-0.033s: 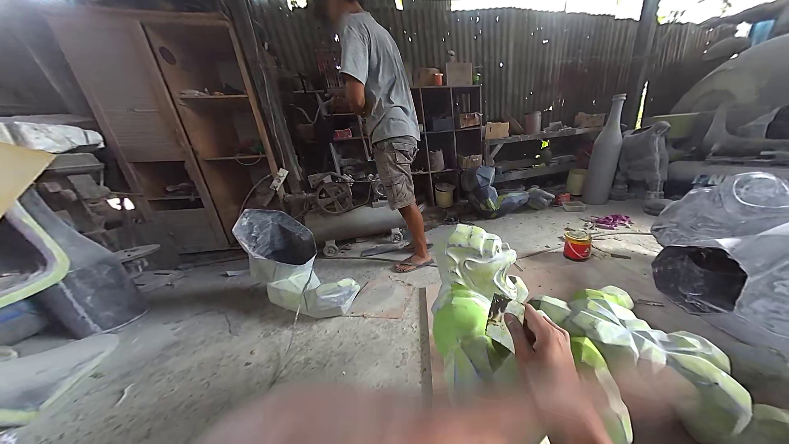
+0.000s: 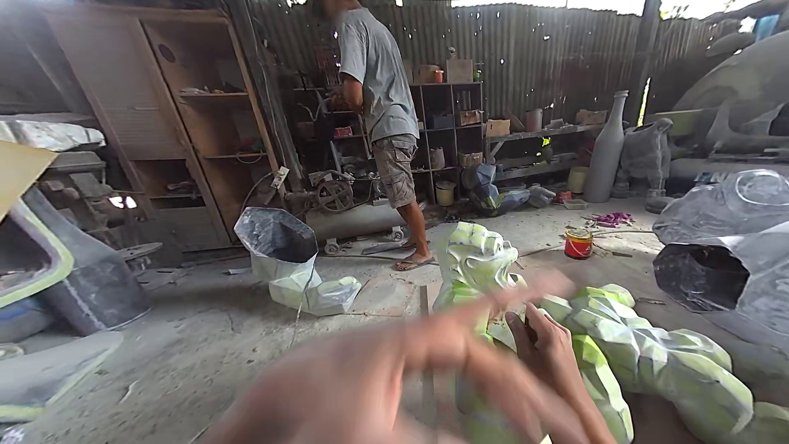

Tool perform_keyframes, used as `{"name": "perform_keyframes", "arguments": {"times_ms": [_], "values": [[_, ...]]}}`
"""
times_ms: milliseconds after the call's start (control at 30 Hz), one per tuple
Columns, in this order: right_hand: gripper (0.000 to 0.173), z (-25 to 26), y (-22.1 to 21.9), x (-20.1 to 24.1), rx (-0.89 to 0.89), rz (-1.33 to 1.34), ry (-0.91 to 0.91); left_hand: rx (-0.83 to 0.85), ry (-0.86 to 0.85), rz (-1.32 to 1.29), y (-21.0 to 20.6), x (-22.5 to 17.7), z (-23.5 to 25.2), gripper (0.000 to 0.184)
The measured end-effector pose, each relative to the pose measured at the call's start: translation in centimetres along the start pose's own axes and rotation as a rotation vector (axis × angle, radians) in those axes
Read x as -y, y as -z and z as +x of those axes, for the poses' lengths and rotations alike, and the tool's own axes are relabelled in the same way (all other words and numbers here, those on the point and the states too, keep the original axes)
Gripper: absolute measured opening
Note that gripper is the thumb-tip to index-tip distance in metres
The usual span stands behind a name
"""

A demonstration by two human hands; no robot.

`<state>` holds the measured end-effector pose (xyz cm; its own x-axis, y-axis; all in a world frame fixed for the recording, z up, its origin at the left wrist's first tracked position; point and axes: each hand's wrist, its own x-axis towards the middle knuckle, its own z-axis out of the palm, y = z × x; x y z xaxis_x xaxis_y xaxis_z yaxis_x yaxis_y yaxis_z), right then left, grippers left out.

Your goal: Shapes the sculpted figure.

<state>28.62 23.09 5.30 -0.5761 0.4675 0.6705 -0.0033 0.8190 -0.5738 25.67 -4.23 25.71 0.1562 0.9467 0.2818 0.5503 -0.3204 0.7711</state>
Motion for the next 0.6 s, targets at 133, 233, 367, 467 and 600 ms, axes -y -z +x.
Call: {"name": "perform_keyframes", "arguments": {"times_ms": [133, 233, 367, 467, 600], "values": [[0.037, -0.8, 0.1, 0.3, 0.025, 0.019, 0.007, -0.652, 0.367, 0.146, 6.6, 14.9, 3.4, 0.098], [0.035, -1.2, 0.2, 0.2, 0.038, 0.041, 0.017, -0.927, 0.561, 0.013, 7.9, 23.5, 3.4, 0.112], [0.029, -1.2, 0.9, -0.3, 0.085, 0.101, 0.037, -0.969, 0.501, -0.145, 8.7, 30.5, 3.1, 0.112], [0.025, -1.9, 2.0, -0.2, 0.116, 0.152, 0.07, -0.895, 0.392, -0.268, 8.3, 31.6, 2.7, 0.089], [0.02, -1.9, 2.7, -0.4, 0.138, 0.292, 0.072, -0.82, 0.258, -0.312, 8.7, 31.9, 2.6, 0.097]]}}
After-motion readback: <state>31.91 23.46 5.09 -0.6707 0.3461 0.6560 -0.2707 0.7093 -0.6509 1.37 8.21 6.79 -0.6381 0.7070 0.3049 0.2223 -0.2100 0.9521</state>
